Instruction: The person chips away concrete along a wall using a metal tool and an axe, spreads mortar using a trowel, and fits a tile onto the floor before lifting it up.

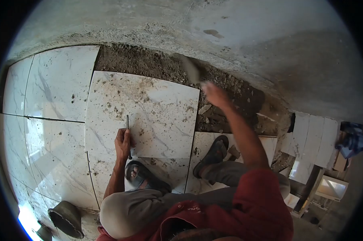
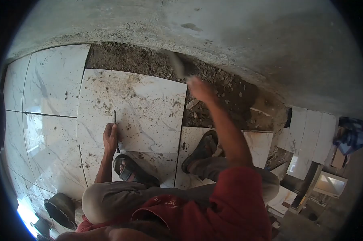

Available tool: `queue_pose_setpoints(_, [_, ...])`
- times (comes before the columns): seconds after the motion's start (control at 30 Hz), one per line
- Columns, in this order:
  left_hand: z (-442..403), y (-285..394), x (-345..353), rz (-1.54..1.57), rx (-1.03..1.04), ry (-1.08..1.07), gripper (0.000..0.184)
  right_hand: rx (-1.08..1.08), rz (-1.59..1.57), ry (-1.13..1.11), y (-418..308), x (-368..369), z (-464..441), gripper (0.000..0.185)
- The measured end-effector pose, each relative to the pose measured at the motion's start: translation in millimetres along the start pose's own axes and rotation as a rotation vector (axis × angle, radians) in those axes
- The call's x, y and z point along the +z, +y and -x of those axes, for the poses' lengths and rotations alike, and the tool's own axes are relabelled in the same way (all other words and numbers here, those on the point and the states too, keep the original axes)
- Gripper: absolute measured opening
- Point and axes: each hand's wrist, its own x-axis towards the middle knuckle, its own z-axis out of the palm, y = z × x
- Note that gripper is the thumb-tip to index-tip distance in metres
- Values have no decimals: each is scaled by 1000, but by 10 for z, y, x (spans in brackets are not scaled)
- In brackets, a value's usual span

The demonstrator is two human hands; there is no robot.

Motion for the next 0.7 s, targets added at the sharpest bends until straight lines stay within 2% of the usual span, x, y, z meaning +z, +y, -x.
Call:
queue_pose_setpoints(0.07, [-14,5,-6,-2,13,12,31,168,91,178,734,-123,298,53])
queue_pose_setpoints(0.17, [-15,-43,-12,24,-10,-5,31,213,348,166,1625,-420,670,51])
queue_pose_setpoints(0.2, [-17,-58,-23,23,0,-19,30,223,344,170,1944,-533,703,51])
queue_pose_setpoints(0.27, [-37,-39,-52,7,19,-49,29,306,539,-83,2444,-681,717,50])
queue_pose_setpoints(0.3, [-39,-9,-62,3,-6,-67,29,309,528,-79,2316,-780,858,50])
queue_pose_setpoints(0.37, [-17,45,-88,-25,-32,-88,28,197,346,161,1649,-998,1327,47])
queue_pose_setpoints(0.4, [-17,94,-115,-29,-58,-125,28,206,318,162,1574,-827,1415,47])
queue_pose_setpoints(0.47, [-55,286,-128,-67,-111,-190,26,69,112,124,1390,-524,1502,47])
queue_pose_setpoints(0.53, [-99,570,-110,-142,-90,-227,26,5,-263,96,1194,42,1483,43])
queue_pose_setpoints(0.6, [-86,895,-33,-237,-82,-289,23,-96,-445,259,1141,816,1369,48])
queue_pose_setpoints(0.7, [-145,1248,59,-518,-61,-316,24,-78,-555,288,1090,1317,1375,49])
